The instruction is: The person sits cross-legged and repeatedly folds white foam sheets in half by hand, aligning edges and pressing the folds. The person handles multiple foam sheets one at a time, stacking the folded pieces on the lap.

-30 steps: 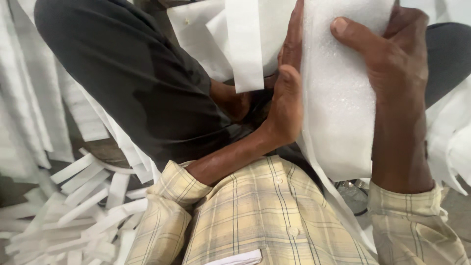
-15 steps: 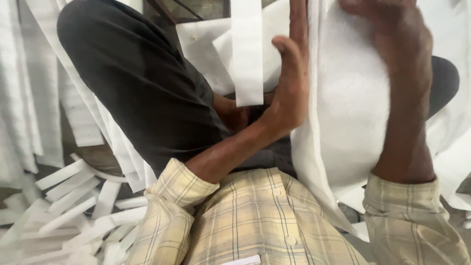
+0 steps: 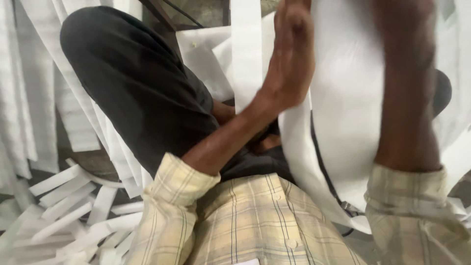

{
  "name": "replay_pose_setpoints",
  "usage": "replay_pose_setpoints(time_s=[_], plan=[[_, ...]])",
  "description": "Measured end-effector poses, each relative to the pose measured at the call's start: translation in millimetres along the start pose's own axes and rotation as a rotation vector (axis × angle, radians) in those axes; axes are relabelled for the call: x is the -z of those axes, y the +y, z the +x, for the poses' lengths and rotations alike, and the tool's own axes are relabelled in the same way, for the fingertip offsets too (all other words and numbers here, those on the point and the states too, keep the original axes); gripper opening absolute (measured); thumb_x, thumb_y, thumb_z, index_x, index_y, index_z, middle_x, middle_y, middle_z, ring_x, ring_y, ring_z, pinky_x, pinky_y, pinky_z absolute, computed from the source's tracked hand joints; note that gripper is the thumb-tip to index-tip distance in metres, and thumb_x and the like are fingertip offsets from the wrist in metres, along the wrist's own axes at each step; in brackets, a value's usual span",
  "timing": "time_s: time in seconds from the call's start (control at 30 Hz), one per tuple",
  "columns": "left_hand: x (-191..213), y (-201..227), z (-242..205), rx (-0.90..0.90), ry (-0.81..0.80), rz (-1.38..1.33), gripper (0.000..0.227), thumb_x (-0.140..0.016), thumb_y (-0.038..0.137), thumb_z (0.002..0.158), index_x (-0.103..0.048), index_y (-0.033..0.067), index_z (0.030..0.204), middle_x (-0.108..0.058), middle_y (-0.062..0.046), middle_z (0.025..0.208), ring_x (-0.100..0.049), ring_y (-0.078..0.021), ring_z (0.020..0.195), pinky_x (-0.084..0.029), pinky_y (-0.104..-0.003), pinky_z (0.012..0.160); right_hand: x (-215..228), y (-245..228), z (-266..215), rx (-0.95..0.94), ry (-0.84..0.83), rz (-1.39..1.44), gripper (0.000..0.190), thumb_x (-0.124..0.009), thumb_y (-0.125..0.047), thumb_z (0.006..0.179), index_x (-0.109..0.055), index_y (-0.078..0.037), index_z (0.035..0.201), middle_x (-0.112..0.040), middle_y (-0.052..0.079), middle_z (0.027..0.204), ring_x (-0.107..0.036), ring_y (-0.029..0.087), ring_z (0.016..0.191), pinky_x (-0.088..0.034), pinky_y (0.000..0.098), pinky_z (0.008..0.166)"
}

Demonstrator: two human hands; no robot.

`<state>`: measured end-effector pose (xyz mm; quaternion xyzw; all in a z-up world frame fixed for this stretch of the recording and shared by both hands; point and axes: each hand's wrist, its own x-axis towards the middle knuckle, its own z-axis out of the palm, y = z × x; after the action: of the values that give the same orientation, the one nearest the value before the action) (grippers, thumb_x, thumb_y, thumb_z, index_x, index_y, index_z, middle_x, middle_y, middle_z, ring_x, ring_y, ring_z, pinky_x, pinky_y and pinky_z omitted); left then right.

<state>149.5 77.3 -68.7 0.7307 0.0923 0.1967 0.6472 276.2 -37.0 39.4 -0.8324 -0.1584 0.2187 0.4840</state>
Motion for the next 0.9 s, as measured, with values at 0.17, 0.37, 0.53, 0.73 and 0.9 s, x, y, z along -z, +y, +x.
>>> replay_pose_setpoints(time_s=[0.17,0.37,0.53,0.73,0.9], plan=[[6.8,35.4,-50.1,0.047,-0.019,-0.218,0.070,-0.001,0.061,0.110,-0.003,0.0199,0.167,-0.016,-0.006,0.166,-0.021,-0.0208,0.153,-0.027,-0.038,0.131,-19.6,16.9,-34.9,-0.139,0.051,0.074,0.041,-0.085,-0.026,0.090,-0.065,0.001,0.114,-0.073,0.008,0.100,-0.070,0.015,0.084,-0.060,0.0277,0.079],[5.9,57.9,-60.5,0.028,-0.069,-0.299,0.071,-0.011,0.061,0.112,-0.001,0.0189,0.167,-0.009,-0.008,0.169,-0.015,-0.0233,0.157,-0.022,-0.041,0.134,-20.5,10.2,-65.1,-0.165,0.074,0.181,0.040,-0.083,-0.026,0.089,-0.066,0.002,0.112,-0.074,0.011,0.100,-0.072,0.016,0.086,-0.059,0.0294,0.083],[5.6,64.7,-70.3,0.031,-0.088,-0.342,0.073,-0.019,0.062,0.113,0.002,0.0180,0.167,-0.003,-0.009,0.172,-0.010,-0.0254,0.160,-0.018,-0.043,0.136,-19.4,-0.6,-77.1,-0.085,-0.046,0.328,0.031,-0.079,-0.025,0.093,-0.076,0.001,0.111,-0.074,0.013,0.101,-0.071,0.017,0.092,-0.056,0.0317,0.090],[10.0,77.3,-75.6,0.028,-0.136,-0.339,0.077,-0.028,0.062,0.114,0.004,0.0169,0.167,0.003,-0.010,0.174,-0.005,-0.0279,0.164,-0.014,-0.046,0.138,-13.4,-17.1,-87.4,-0.144,-0.035,0.286,0.041,-0.078,-0.029,0.089,-0.073,0.005,0.113,-0.074,0.018,0.100,-0.072,0.025,0.086,-0.060,0.0325,0.078],[11.1,94.5,-85.7,0.209,-0.171,-0.465,0.097,-0.059,0.047,0.106,0.008,0.0144,0.168,-0.009,-0.025,0.172,-0.028,-0.0421,0.158,-0.034,-0.054,0.130,3.1,-21.3,-122.9,-0.327,0.207,0.256,0.052,-0.081,-0.026,0.089,-0.057,0.002,0.126,-0.067,0.018,0.118,-0.076,0.022,0.104,-0.065,0.0303,0.085]])
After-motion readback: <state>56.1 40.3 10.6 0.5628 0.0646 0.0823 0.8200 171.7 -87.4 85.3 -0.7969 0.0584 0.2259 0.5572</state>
